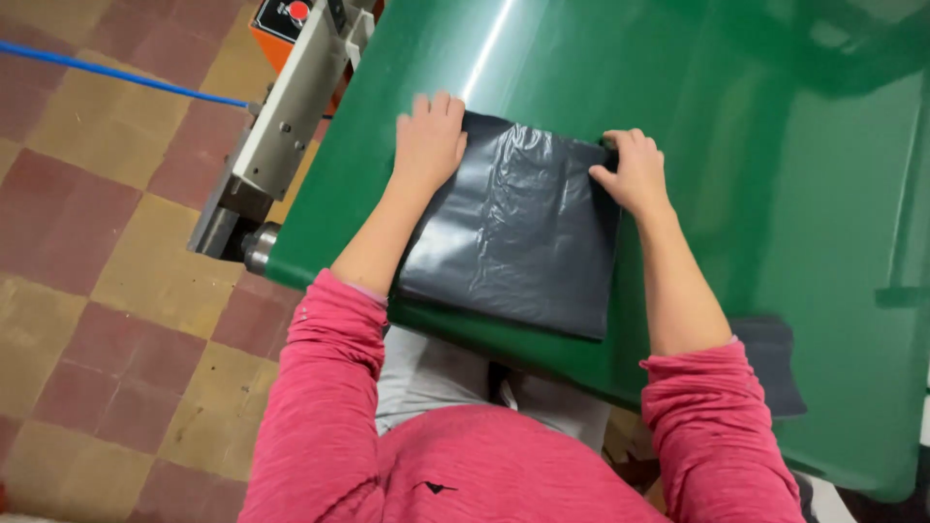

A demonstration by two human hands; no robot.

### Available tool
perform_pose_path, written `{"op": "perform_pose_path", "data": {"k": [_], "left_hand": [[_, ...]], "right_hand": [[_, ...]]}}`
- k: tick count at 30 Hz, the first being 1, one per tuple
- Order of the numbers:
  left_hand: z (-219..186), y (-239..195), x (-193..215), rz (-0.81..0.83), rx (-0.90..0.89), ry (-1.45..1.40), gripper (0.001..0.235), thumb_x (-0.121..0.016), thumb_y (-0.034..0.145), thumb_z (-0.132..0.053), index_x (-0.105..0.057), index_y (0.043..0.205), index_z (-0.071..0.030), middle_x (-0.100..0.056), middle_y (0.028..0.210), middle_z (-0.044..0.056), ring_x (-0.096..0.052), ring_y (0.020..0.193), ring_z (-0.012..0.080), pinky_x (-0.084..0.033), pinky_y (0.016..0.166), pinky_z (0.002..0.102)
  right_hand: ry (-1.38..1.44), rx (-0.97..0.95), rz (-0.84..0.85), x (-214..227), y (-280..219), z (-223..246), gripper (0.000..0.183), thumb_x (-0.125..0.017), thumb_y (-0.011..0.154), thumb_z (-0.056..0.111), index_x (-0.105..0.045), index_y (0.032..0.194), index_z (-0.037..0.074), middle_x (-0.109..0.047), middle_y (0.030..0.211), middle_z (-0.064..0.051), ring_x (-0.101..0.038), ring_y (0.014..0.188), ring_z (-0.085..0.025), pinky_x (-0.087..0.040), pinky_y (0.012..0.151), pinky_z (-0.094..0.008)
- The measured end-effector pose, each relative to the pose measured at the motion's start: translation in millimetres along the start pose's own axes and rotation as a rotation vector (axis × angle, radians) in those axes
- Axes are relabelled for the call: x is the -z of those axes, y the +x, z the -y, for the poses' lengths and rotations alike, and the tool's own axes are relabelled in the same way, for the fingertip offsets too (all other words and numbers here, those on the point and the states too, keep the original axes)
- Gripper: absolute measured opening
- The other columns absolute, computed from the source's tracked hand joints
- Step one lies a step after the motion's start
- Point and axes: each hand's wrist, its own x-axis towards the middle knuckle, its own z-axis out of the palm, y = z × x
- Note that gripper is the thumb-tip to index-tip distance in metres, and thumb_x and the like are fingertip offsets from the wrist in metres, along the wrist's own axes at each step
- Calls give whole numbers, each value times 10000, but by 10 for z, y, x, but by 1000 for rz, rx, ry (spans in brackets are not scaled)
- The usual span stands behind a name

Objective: Folding black plastic bags into compact squares and placing them into a red plastic storage bin.

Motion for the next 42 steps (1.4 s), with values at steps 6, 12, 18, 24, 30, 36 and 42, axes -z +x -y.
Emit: {"op": "perform_pose_path", "data": {"k": [6,12,18,24,30,36,42], "left_hand": [[-528,-515,148,129,50,-267,512,-584,1017,-551,-589,1263,-103,-660,1193,95,-665,1143,309,-535,959,413],[63,-878,250,631,750,-1688,1132,-115,835,-887,-436,1498,-27,-584,1503,156,-634,1336,296,-486,1046,412],[327,-1293,377,535,676,-1634,1065,-239,951,-821,-449,1553,32,-524,1531,206,-574,1331,273,-460,1112,420],[18,-1926,620,107,353,-1149,755,-755,968,-403,-366,1515,-58,-432,1557,137,-458,1432,306,-419,1124,449],[-480,-1974,1280,81,-540,287,541,-765,747,-364,-612,1197,-105,-572,1369,117,-515,1318,337,-460,1037,484],[-935,-1873,1012,705,-617,183,167,-680,887,-321,-710,829,-167,-748,861,36,-721,820,257,-549,689,404],[-704,-1240,79,1140,16,-912,403,-476,1008,-414,-710,1004,-86,-754,966,92,-748,868,207,-571,753,330]], "right_hand": [[-125,-92,73,-19,-22,160,300,-812,719,158,-690,987,94,-668,1013,-136,-577,980,-379,-451,804,-486],[304,86,-325,794,-1232,1387,331,-755,789,-72,-630,1056,78,-671,1078,-101,-622,1038,-339,-452,938,-445],[201,118,-232,550,-2056,1723,322,-765,690,-76,-706,945,110,-712,1041,-16,-637,1061,-270,-469,947,-422],[233,80,-222,493,-2231,1703,282,-744,746,-65,-697,966,105,-706,1086,-26,-627,1095,-268,-480,970,-416],[135,170,-146,819,-2025,2140,384,-742,696,73,-686,1074,37,-656,1190,-146,-579,1222,-363,-451,1033,-502],[258,357,-41,248,-2062,2584,565,-748,704,124,-652,1235,-41,-633,1334,-223,-560,1322,-413,-406,1140,-537],[1011,-134,118,-330,-2822,2069,158,-600,944,-36,-659,1081,16,-680,1090,-154,-640,1070,-330,-486,1039,-444]]}}
